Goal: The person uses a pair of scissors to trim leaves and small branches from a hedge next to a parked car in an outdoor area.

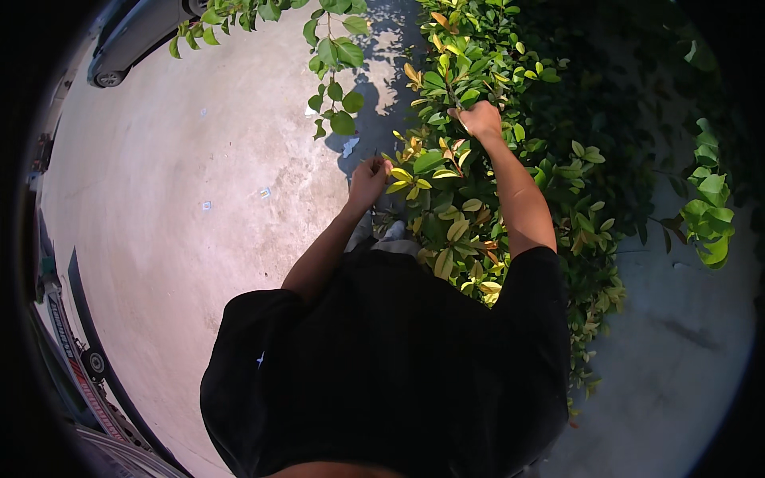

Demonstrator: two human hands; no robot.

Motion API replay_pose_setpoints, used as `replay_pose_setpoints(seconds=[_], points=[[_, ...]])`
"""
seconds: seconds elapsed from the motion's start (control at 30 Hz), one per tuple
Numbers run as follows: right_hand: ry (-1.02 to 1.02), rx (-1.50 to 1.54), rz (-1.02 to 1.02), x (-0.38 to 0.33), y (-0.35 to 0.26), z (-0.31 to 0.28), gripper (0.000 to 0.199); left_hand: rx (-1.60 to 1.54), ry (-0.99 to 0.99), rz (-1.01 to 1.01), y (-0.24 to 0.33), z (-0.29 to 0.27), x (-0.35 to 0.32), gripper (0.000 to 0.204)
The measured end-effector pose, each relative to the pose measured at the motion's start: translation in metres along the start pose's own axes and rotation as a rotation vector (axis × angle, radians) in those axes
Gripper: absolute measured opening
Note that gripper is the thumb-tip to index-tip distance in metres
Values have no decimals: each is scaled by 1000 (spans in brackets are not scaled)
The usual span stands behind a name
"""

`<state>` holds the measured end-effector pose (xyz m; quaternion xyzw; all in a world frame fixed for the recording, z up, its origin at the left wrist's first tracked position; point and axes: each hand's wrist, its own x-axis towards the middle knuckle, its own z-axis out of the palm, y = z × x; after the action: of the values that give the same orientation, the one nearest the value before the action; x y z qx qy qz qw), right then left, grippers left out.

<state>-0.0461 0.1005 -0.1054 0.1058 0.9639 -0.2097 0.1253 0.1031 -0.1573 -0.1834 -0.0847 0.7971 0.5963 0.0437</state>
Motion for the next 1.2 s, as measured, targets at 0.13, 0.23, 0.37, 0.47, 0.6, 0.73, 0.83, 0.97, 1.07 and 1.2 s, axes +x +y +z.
replay_pose_setpoints(seconds=[0.13,0.23,0.37,0.47,0.6,0.73,0.83,0.97,1.07,1.2], points=[[-261,1164,248,5,-17,7,40,-75,9,-1,3,2,4,26],[-145,1257,57,0,-68,-8,38,-115,3,8,10,-3,20,26],[-102,761,-192,-35,-98,-43,51,-85,-7,27,24,-2,27,24],[9,430,-263,-44,-74,-62,60,-78,-33,58,33,-7,29,23],[250,-155,-460,-61,-36,-86,71,-218,-53,9,-2,-7,28,23],[93,-334,-446,-71,-20,-102,76,-216,-106,-11,-14,-5,27,22],[143,-556,-415,-69,-27,-98,82,-231,-96,12,-25,-2,28,22],[214,-881,-406,-49,-44,-69,64,-293,-85,-52,-29,-9,27,22],[79,-873,-309,-26,-65,-49,53,-194,-37,-87,-16,-23,17,24],[158,-843,-509,-10,-67,-18,43,-162,47,-113,-35,-39,8,24]])
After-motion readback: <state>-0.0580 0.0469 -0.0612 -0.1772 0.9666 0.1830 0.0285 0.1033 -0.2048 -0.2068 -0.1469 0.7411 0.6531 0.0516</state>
